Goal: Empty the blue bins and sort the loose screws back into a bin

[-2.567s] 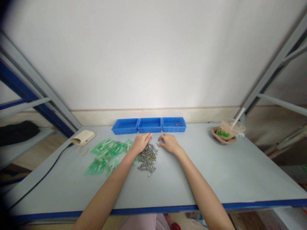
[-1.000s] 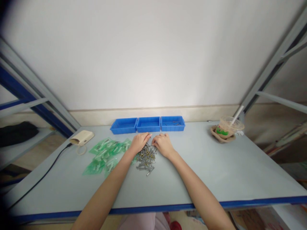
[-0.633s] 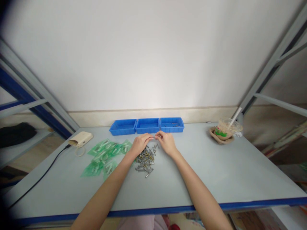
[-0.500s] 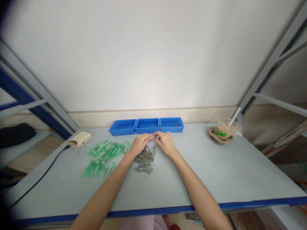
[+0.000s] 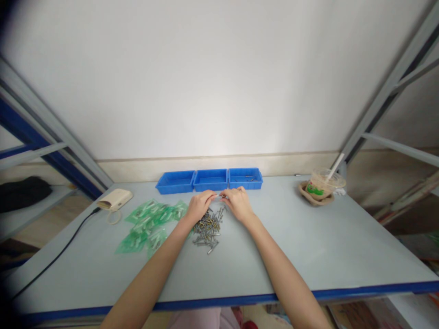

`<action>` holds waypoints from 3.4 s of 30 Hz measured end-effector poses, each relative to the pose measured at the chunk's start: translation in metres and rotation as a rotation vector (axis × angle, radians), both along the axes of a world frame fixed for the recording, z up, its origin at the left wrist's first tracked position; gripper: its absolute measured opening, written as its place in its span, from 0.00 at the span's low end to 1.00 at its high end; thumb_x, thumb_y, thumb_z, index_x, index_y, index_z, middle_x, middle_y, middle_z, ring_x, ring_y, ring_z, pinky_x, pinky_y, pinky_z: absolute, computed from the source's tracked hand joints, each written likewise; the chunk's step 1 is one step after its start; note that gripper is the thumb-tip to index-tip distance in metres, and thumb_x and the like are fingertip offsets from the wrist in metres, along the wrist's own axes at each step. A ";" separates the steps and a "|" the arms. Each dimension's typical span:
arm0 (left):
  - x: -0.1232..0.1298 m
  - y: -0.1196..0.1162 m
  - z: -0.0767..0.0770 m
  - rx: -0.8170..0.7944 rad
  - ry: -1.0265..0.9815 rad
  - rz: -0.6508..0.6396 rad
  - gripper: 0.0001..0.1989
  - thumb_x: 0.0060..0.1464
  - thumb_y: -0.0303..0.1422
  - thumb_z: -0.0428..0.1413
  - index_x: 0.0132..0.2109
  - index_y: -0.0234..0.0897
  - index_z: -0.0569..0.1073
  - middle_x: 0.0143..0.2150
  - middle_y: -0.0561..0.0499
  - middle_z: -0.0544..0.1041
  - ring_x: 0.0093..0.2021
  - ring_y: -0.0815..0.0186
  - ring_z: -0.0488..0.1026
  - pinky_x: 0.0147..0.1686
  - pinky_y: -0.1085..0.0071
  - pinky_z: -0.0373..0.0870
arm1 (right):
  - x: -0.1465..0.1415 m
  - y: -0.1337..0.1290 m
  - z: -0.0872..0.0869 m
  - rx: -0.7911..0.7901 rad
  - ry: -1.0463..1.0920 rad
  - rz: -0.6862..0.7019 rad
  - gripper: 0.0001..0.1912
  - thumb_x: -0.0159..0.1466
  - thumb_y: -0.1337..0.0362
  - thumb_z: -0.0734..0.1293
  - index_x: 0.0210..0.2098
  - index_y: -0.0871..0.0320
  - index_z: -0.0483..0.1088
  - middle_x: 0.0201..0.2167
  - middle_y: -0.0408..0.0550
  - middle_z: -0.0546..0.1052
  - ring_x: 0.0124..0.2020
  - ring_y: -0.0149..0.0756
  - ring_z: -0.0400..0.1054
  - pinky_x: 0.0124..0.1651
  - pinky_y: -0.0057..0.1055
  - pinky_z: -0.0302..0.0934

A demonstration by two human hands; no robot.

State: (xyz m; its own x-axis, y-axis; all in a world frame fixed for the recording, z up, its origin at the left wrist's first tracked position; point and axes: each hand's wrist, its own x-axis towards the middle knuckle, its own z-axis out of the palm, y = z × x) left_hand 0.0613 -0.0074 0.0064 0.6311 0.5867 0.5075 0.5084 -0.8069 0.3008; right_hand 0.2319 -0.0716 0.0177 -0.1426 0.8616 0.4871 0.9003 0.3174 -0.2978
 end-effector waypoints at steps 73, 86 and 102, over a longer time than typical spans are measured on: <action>0.002 -0.005 0.006 -0.178 0.029 -0.001 0.14 0.62 0.34 0.40 0.33 0.39 0.68 0.23 0.55 0.72 0.27 0.69 0.70 0.31 0.76 0.61 | 0.003 -0.003 0.002 0.041 -0.071 0.036 0.11 0.65 0.60 0.59 0.44 0.56 0.68 0.35 0.46 0.77 0.33 0.33 0.69 0.38 0.29 0.51; 0.004 -0.010 0.010 -0.139 0.079 0.007 0.15 0.62 0.35 0.42 0.33 0.38 0.70 0.23 0.53 0.71 0.26 0.68 0.70 0.29 0.75 0.58 | 0.004 -0.004 0.003 -0.025 -0.041 0.074 0.12 0.65 0.59 0.59 0.41 0.57 0.70 0.34 0.47 0.77 0.32 0.33 0.70 0.35 0.26 0.56; 0.003 -0.010 0.009 -0.131 0.064 0.009 0.13 0.62 0.35 0.43 0.34 0.38 0.69 0.24 0.54 0.72 0.27 0.68 0.70 0.29 0.75 0.58 | 0.003 -0.004 0.003 -0.040 -0.092 0.013 0.17 0.67 0.57 0.54 0.35 0.57 0.71 0.30 0.48 0.77 0.32 0.35 0.70 0.34 0.26 0.55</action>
State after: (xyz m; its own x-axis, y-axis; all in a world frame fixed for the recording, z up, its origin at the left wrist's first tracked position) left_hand 0.0646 -0.0172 0.0155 0.6539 0.6511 0.3852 0.5371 -0.7582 0.3697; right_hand 0.2351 -0.0757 0.0206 -0.1963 0.8780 0.4365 0.9205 0.3184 -0.2265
